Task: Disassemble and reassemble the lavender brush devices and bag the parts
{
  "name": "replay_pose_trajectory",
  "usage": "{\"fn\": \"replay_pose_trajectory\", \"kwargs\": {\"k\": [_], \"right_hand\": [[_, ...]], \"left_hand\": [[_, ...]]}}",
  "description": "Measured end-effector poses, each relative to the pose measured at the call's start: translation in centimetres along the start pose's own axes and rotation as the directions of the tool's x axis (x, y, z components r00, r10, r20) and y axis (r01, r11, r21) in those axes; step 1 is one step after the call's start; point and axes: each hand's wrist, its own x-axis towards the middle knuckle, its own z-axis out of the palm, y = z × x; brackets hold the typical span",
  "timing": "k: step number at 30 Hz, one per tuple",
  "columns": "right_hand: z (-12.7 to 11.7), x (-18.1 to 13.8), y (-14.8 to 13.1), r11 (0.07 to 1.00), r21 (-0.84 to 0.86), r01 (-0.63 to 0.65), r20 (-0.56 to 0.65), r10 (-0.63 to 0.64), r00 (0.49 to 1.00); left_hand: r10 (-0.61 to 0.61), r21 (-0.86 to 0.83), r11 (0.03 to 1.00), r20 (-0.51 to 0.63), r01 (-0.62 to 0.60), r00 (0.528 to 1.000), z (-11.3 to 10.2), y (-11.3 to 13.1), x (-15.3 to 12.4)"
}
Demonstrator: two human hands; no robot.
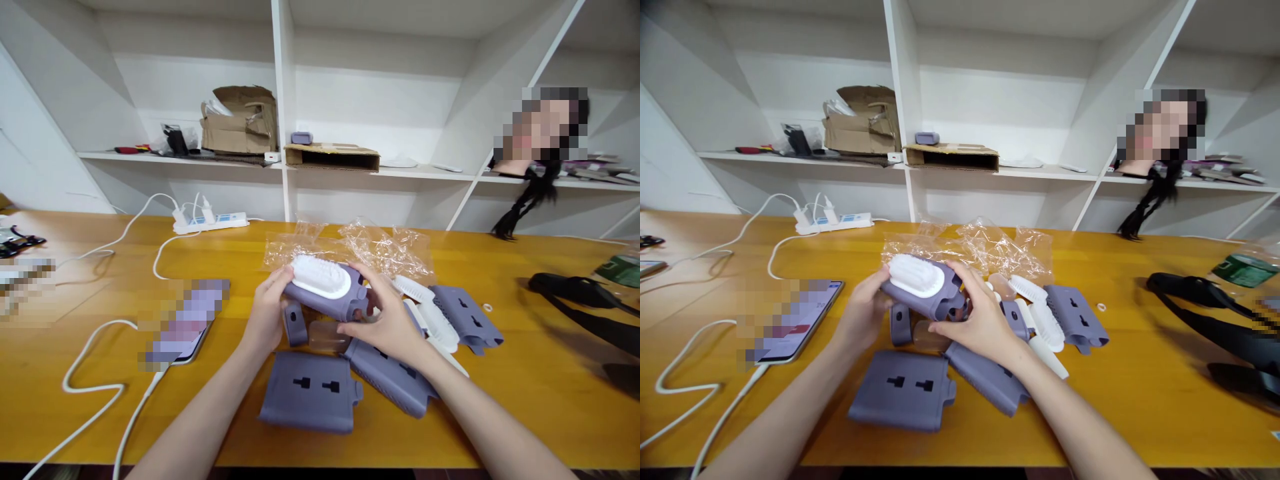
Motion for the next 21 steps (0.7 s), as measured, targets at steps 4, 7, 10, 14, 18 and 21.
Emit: {"fn": "replay_pose_trajectory", "kwargs": {"k": [4, 7, 10, 14, 18, 21], "right_hand": [[-0.6, -0.1, -0.6, 0.997, -0.059, 0.056, 0.001, -0.056, 0.998], [-1.0, -0.1, -0.8, 0.998, -0.051, 0.030, 0.030, -0.029, 0.999], [-1.3, -0.1, -0.6, 0.998, -0.052, 0.019, 0.066, -0.016, 0.998], [-1.3, 0.0, -0.2, 0.996, -0.062, 0.059, 0.085, -0.054, 0.995], [-1.5, 0.1, 0.4, 0.992, -0.088, 0.088, 0.085, -0.080, 0.993], [-1.7, 0.2, 0.9, 0.989, -0.134, 0.065, 0.051, -0.058, 0.997]], "left_hand": [[0.118, 0.141, 0.984, -0.085, -0.105, 0.989, -0.8, 0.0, 0.5], [0.111, 0.191, 0.976, -0.046, -0.100, 0.993, -1.1, 0.2, 0.8], [0.203, 0.273, 0.942, 0.003, -0.196, 0.979, -1.0, 0.3, 0.6], [0.268, 0.295, 0.914, 0.076, -0.278, 0.961, -0.7, 0.5, 0.3], [0.136, 0.185, 0.969, 0.161, -0.165, 0.978, -0.6, 1.0, 0.1], [0.051, 0.156, 0.984, 0.216, -0.086, 0.975, -0.5, 1.2, -0.1]]}}
